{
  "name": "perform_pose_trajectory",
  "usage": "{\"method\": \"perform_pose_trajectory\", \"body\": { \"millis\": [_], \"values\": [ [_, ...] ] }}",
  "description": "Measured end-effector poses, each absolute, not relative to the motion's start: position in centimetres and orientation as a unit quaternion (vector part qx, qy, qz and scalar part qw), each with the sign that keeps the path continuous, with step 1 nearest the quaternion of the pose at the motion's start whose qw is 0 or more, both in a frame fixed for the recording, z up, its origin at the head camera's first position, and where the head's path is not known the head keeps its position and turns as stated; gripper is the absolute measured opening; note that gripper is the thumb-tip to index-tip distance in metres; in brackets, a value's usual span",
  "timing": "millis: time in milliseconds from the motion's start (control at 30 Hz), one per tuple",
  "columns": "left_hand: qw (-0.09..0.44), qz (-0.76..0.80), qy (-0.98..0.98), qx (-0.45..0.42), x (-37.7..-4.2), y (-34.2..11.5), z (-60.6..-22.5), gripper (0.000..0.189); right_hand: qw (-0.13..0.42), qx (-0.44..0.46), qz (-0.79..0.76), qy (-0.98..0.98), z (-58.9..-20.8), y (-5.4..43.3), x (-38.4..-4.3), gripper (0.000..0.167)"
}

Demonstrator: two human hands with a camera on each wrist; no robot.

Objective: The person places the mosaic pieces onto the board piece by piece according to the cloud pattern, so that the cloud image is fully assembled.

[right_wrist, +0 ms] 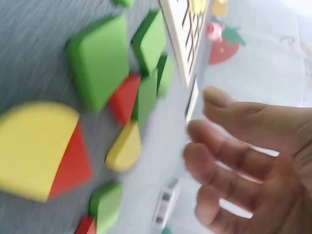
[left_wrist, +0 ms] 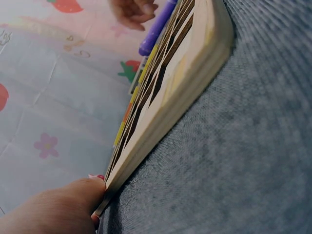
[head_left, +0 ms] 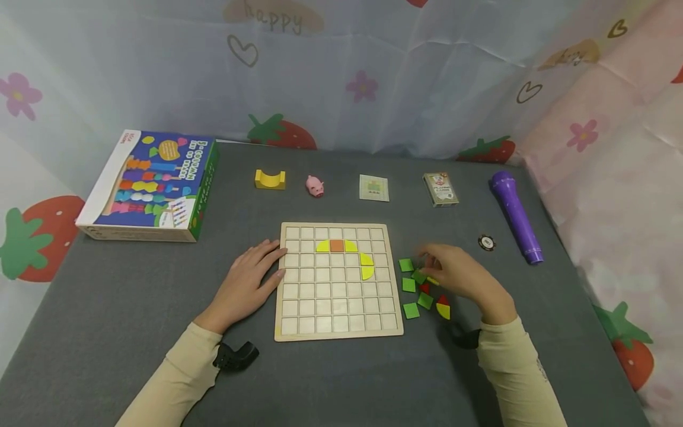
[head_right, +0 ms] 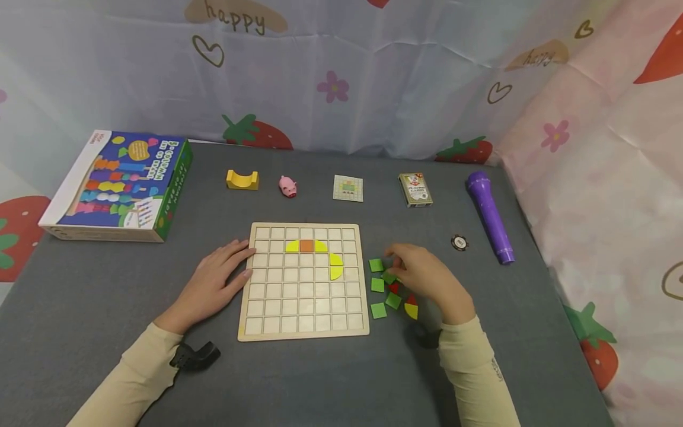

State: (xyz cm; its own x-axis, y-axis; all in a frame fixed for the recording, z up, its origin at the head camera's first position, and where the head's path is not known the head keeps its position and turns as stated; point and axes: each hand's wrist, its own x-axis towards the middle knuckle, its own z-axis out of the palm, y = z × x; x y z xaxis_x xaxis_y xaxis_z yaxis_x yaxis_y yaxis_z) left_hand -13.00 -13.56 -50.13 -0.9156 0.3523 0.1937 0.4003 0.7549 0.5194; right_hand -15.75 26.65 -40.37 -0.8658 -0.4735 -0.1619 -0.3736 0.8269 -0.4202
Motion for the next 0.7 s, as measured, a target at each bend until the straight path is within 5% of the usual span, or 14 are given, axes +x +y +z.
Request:
{"method": "perform_pose_trajectory", "body": {
  "millis": [700],
  "values": [
    [0.039, -0.286, -0.936, -0.201, -13.0, -13.5, -50.0, 0.048, 0.121, -0.194, -0.146, 0.963, -42.3, 28.8, -15.1, 0.024]
  ]
}}
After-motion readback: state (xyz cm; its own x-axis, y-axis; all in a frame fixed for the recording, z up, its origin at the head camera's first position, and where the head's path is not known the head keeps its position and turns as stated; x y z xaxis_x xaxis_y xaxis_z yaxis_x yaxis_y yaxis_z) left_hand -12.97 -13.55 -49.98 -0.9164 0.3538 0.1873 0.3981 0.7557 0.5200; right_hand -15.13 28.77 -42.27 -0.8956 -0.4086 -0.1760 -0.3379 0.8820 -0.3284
